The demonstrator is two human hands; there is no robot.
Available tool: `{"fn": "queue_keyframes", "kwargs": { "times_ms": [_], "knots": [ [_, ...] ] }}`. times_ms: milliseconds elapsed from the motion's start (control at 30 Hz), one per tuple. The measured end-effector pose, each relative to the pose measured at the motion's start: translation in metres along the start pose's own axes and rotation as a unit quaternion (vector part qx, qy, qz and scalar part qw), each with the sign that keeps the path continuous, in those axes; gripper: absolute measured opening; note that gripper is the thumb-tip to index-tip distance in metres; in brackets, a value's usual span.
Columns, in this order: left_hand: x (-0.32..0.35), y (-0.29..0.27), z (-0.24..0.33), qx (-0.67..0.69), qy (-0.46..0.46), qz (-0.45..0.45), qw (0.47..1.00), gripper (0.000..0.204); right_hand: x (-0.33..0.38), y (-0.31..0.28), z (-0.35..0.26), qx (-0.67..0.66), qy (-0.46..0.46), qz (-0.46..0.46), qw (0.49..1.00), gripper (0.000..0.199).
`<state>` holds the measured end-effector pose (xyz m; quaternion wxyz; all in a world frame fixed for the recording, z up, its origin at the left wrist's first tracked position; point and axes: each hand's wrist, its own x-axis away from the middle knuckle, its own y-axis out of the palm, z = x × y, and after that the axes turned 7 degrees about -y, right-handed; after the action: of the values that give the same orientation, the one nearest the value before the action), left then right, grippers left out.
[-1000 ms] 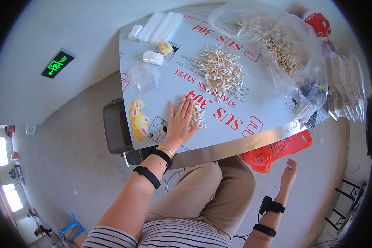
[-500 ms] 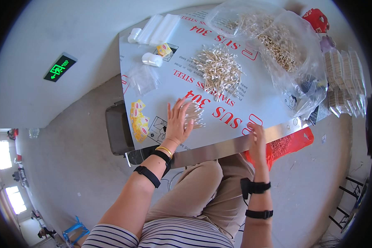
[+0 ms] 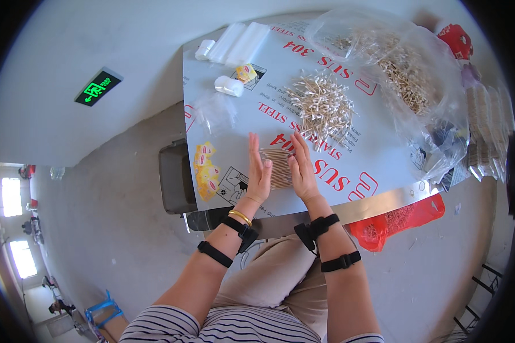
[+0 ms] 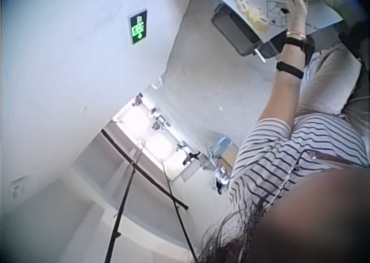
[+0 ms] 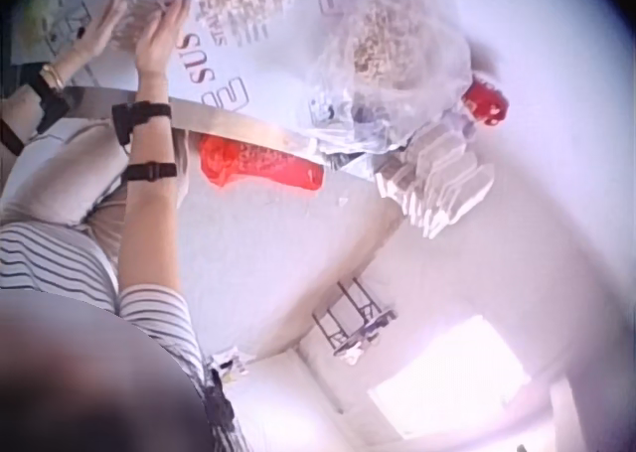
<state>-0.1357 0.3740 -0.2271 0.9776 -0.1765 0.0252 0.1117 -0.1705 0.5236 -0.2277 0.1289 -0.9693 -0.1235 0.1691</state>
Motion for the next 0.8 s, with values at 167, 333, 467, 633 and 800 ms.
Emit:
{"fn": "queue_keyframes", "kwargs": {
  "times_ms": [167, 333, 467, 633, 800],
  "knots": [
    [-0.002, 0.001, -0.005, 0.016, 0.027, -0.029, 0.999, 0.085, -0.007, 0.009, -0.003, 0.000, -0.015, -0.041, 0.999, 0.057],
    [-0.002, 0.006, -0.004, 0.046, 0.018, -0.048, 0.998, 0.089, -0.009, 0.024, -0.007, -0.023, -0.012, -0.051, 0.998, 0.058],
    [-0.004, 0.007, 0.000, 0.094, 0.018, -0.032, 0.995, 0.088, -0.008, 0.025, -0.011, -0.042, 0.000, -0.036, 0.998, 0.058],
    [-0.004, -0.017, 0.006, 0.018, 0.009, 0.002, 1.000, 0.074, 0.007, -0.010, -0.006, -0.050, 0.007, 0.064, 0.997, 0.048],
    [0.003, -0.030, 0.000, -0.193, 0.044, -0.041, 0.979, 0.064, 0.026, -0.052, 0.002, 0.046, 0.031, 0.154, 0.986, 0.037]
  ]
}}
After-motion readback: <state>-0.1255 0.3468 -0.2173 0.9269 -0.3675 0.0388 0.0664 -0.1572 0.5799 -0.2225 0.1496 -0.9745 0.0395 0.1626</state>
